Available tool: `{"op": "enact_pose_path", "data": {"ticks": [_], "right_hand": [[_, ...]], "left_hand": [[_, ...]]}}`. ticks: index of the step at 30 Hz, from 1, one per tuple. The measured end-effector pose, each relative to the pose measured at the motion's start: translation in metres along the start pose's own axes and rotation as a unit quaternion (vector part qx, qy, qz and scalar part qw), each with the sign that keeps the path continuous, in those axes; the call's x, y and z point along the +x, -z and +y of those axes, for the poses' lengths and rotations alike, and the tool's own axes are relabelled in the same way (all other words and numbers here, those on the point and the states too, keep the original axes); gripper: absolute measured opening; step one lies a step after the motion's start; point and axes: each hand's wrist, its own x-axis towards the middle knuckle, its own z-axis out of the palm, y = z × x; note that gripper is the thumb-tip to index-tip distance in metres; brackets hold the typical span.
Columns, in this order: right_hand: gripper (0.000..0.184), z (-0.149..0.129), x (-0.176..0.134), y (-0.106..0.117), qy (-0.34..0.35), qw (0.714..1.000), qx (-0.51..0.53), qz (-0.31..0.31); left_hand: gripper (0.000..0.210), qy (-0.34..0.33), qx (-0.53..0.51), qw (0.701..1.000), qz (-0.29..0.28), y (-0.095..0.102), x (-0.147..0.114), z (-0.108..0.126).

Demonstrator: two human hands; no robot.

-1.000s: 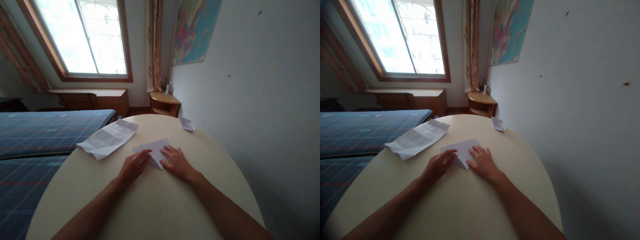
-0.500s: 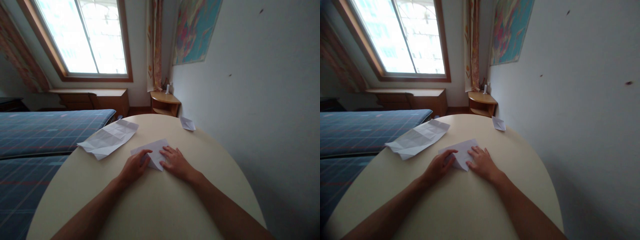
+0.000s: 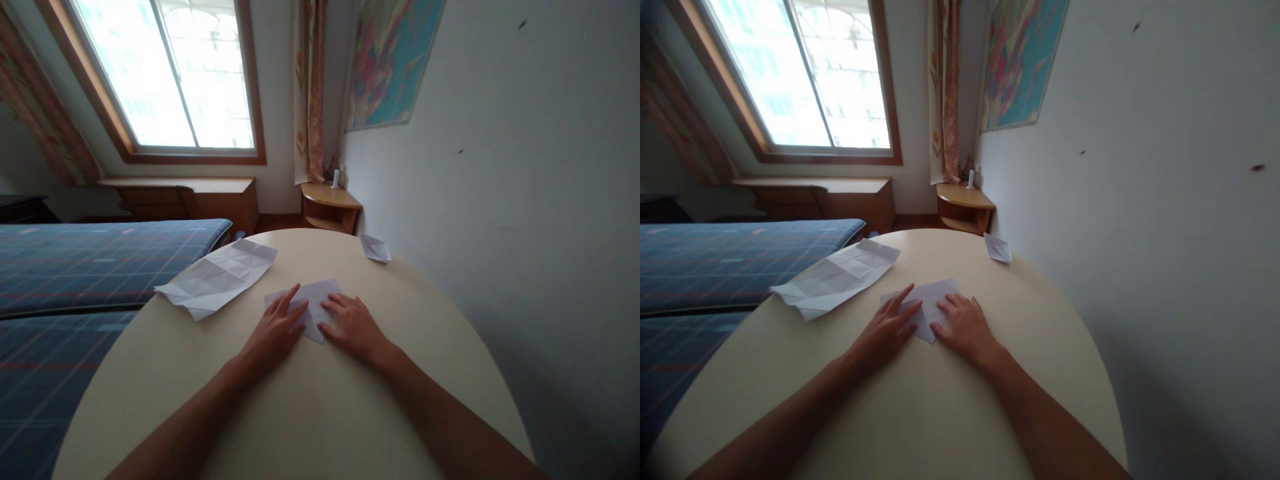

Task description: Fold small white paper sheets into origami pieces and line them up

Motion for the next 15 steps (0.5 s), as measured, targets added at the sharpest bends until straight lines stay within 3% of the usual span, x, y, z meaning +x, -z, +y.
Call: {"op": "enact_pose_path", "data": {"ticks": [4,9,15], "right_hand": [[0.052,-0.0027,-0.0009,0.0013,-0.013,0.999,-0.029,0.028],[0.039,-0.0012,0.0012,0.0014,0.002,0.998,-0.039,0.052],[0.048,-0.0069,-0.0011,-0.0072,0.097,0.995,0.008,0.0]], "left_hand": [[0.038,-0.013,0.024,0.999,-0.028,0.0003,0.0001,0.0025],[0.033,0.025,0.013,0.998,-0.063,-0.0006,-0.0015,0.0021],[0.028,0.037,-0.028,0.997,-0.067,0.002,0.0003,0.0033]]}}
